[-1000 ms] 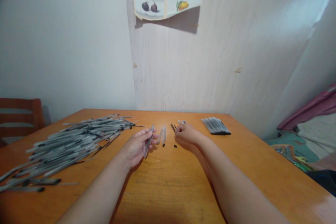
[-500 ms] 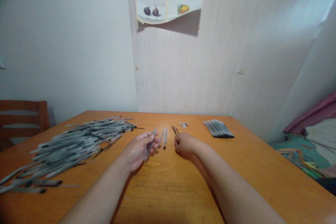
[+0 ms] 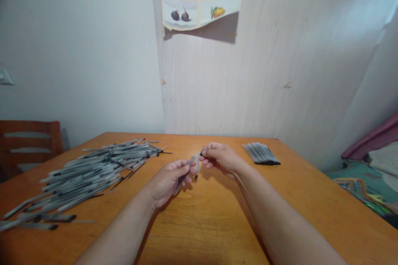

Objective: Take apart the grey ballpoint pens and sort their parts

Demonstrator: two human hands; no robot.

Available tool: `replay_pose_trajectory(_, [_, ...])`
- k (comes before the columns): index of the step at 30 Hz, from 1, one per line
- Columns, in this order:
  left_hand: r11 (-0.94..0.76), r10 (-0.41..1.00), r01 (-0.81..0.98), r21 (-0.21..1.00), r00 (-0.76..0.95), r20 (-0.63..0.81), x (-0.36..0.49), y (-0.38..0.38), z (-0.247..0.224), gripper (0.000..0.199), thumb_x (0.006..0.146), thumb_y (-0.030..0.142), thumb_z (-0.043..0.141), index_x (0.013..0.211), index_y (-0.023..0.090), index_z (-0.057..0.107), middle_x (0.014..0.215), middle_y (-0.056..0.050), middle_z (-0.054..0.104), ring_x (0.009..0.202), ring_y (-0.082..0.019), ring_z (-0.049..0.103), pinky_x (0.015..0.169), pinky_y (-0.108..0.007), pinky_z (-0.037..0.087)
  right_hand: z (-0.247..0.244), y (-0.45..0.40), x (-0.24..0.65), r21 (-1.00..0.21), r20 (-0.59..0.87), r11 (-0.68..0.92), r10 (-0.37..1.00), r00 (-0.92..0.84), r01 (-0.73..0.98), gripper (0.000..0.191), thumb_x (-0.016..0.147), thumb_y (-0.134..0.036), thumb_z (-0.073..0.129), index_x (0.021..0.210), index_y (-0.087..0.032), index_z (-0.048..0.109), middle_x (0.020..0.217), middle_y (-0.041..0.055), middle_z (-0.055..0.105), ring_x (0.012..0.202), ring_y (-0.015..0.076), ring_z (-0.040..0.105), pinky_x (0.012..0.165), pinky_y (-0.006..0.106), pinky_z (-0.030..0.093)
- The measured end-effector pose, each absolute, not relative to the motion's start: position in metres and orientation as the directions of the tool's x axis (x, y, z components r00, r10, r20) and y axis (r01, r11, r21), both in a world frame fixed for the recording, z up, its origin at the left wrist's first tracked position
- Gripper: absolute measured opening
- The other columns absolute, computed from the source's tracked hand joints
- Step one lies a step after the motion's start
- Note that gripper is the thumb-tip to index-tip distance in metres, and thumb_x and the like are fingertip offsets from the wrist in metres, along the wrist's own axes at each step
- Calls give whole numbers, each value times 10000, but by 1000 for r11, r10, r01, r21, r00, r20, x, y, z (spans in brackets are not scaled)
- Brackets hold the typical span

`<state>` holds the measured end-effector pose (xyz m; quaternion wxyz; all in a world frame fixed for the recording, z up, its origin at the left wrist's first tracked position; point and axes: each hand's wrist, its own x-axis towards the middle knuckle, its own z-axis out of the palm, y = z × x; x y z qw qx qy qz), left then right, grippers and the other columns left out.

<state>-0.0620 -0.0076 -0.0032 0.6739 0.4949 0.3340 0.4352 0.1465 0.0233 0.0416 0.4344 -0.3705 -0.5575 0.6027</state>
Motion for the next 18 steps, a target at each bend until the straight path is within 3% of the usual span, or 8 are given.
replay_pose_trajectory(18, [128,898,-230,965,439,-14,-60,-13,2,320,820,323,694,1079,139,654,925,-71,658,628,-78,545,538,-194,362,39,24,143,-995,96,82,910,-403,-50,202,728,-298,780,822,-151,678,726,18,687,572,84,575,559,215,434])
